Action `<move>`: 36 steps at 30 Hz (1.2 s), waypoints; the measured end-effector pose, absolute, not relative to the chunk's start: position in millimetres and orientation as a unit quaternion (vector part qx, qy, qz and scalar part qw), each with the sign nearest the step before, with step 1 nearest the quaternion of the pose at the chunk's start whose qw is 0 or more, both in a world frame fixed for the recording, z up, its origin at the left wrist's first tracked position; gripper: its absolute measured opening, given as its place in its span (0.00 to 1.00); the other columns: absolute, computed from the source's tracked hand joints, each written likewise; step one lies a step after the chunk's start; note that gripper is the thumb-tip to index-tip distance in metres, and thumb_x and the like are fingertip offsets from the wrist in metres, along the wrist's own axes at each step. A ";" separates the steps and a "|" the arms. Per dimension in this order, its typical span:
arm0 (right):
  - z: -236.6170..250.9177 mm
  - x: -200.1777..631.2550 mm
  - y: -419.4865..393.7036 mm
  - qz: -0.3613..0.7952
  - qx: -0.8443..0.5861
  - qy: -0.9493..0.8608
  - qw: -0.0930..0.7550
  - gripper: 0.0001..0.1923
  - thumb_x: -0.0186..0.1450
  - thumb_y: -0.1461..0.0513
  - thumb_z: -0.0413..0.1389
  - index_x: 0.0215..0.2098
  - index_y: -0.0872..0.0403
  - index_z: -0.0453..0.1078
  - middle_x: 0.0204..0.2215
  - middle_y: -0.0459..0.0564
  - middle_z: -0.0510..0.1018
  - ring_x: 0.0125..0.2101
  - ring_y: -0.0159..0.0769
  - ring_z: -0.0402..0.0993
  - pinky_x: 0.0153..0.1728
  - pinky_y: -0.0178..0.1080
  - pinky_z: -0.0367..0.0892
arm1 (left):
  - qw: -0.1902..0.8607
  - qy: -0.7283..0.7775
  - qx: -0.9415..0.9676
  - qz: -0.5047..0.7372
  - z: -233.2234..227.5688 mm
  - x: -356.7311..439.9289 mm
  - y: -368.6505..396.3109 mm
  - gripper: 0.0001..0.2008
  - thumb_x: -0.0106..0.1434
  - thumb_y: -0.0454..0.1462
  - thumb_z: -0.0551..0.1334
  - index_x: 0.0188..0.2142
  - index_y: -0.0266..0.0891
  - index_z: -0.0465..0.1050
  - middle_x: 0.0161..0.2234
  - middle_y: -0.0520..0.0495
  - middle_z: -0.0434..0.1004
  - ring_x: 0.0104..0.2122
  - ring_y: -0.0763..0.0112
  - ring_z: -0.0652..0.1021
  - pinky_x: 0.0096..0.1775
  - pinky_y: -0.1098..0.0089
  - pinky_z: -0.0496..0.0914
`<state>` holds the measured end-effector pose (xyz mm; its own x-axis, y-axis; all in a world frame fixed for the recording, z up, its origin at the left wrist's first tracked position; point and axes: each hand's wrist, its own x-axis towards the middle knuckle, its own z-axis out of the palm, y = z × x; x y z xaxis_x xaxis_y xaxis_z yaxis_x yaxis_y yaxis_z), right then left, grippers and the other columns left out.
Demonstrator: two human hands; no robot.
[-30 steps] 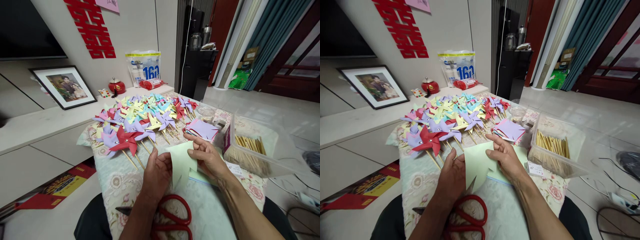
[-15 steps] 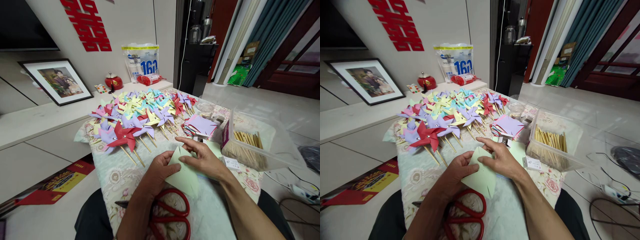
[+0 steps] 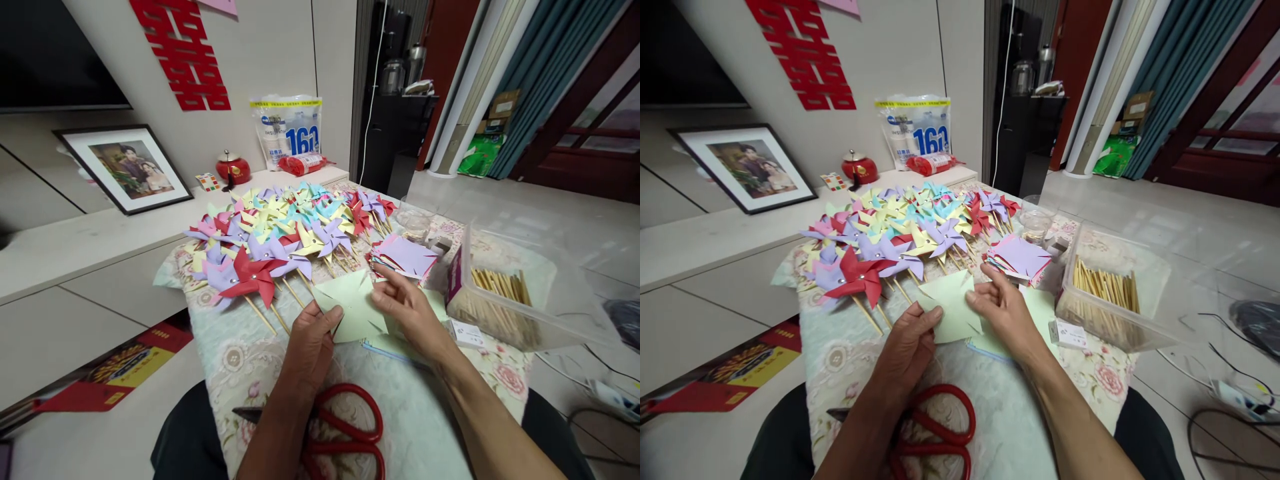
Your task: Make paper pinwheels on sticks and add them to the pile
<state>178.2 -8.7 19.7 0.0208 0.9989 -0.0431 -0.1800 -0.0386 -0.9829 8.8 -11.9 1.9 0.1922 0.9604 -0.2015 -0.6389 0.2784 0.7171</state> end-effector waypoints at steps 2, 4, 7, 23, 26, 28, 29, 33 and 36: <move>21.2 172.3 -12.4 0.591 -0.440 -0.424 0.527 0.45 0.56 0.55 0.70 0.67 0.52 0.60 0.41 0.51 0.82 0.39 0.41 0.80 0.42 0.43 0.73 | 0.739 0.316 0.258 0.536 2.2 10.4 -12.9 0.19 0.53 0.35 0.73 0.46 0.37 0.79 0.44 0.42 0.85 0.45 0.58 0.82 0.47 0.63 0.73; 22.7 168.3 -14.9 0.604 -0.427 -0.411 0.533 0.46 0.55 0.58 0.70 0.68 0.50 0.58 0.41 0.50 0.83 0.36 0.40 0.81 0.39 0.42 0.74 | 0.743 0.318 0.269 0.523 2.2 11.9 -13.9 0.18 0.53 0.35 0.73 0.45 0.38 0.80 0.43 0.42 0.85 0.44 0.57 0.82 0.45 0.63 0.74; 25.0 167.3 -15.8 0.595 -0.443 -0.406 0.534 0.47 0.53 0.60 0.70 0.68 0.50 0.58 0.40 0.49 0.84 0.32 0.39 0.80 0.32 0.39 0.73 | 0.746 0.332 0.282 0.504 2.2 13.3 -15.5 0.19 0.50 0.36 0.75 0.43 0.37 0.81 0.40 0.42 0.85 0.42 0.56 0.83 0.44 0.63 0.74; 14.2 175.7 -11.2 0.312 -0.528 -0.647 0.453 0.35 0.60 0.60 0.64 0.65 0.51 0.66 0.42 0.52 0.82 0.41 0.45 0.77 0.44 0.46 0.71 | 0.691 0.417 0.332 0.488 6.6 16.2 -19.9 0.19 0.49 0.39 0.76 0.41 0.34 0.83 0.37 0.42 0.86 0.34 0.58 0.83 0.37 0.65 0.75; 14.0 176.7 -10.8 0.226 -0.512 -0.694 0.453 0.34 0.62 0.59 0.64 0.65 0.50 0.64 0.45 0.54 0.80 0.43 0.46 0.76 0.46 0.48 0.71 | 0.674 0.430 0.313 0.513 14.7 14.0 -20.2 0.17 0.49 0.37 0.75 0.39 0.34 0.83 0.35 0.43 0.86 0.33 0.59 0.83 0.36 0.66 0.75; 15.8 175.8 -11.8 0.166 -0.500 -0.713 0.463 0.33 0.62 0.59 0.64 0.65 0.49 0.65 0.48 0.55 0.78 0.47 0.48 0.74 0.49 0.51 0.70 | 0.671 0.437 0.284 0.527 20.9 12.2 -20.1 0.14 0.48 0.35 0.75 0.36 0.35 0.84 0.32 0.44 0.85 0.35 0.56 0.83 0.38 0.64 0.76; 17.2 174.7 -12.8 0.138 -0.495 -0.718 0.469 0.31 0.63 0.60 0.64 0.64 0.48 0.66 0.49 0.56 0.78 0.48 0.49 0.74 0.49 0.52 0.70 | 0.672 0.440 0.274 0.529 23.2 11.6 -19.8 0.12 0.47 0.34 0.75 0.34 0.35 0.83 0.31 0.43 0.85 0.38 0.54 0.83 0.40 0.64 0.76; 22.6 167.7 -19.0 0.113 -0.450 -0.741 0.485 0.18 0.66 0.62 0.60 0.55 0.47 0.73 0.44 0.54 0.79 0.42 0.45 0.75 0.43 0.47 0.72 | 0.656 0.445 0.246 0.557 23.7 12.3 -17.5 0.11 0.46 0.35 0.74 0.31 0.38 0.83 0.30 0.44 0.85 0.45 0.49 0.82 0.44 0.61 0.76; 22.5 162.6 -21.7 0.180 -0.403 -0.765 0.469 0.13 0.68 0.63 0.58 0.50 0.48 0.74 0.38 0.51 0.79 0.35 0.39 0.75 0.36 0.42 0.72 | 0.656 0.440 0.240 0.564 22.8 12.6 -17.0 0.09 0.46 0.35 0.73 0.31 0.39 0.82 0.31 0.44 0.85 0.47 0.47 0.81 0.44 0.60 0.76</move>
<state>162.6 -21.7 22.5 -0.2350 0.7854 0.5727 0.4478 0.6104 -0.6534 12.6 -17.0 22.8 -0.0235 0.9515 -0.3068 -0.5280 0.2488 0.8120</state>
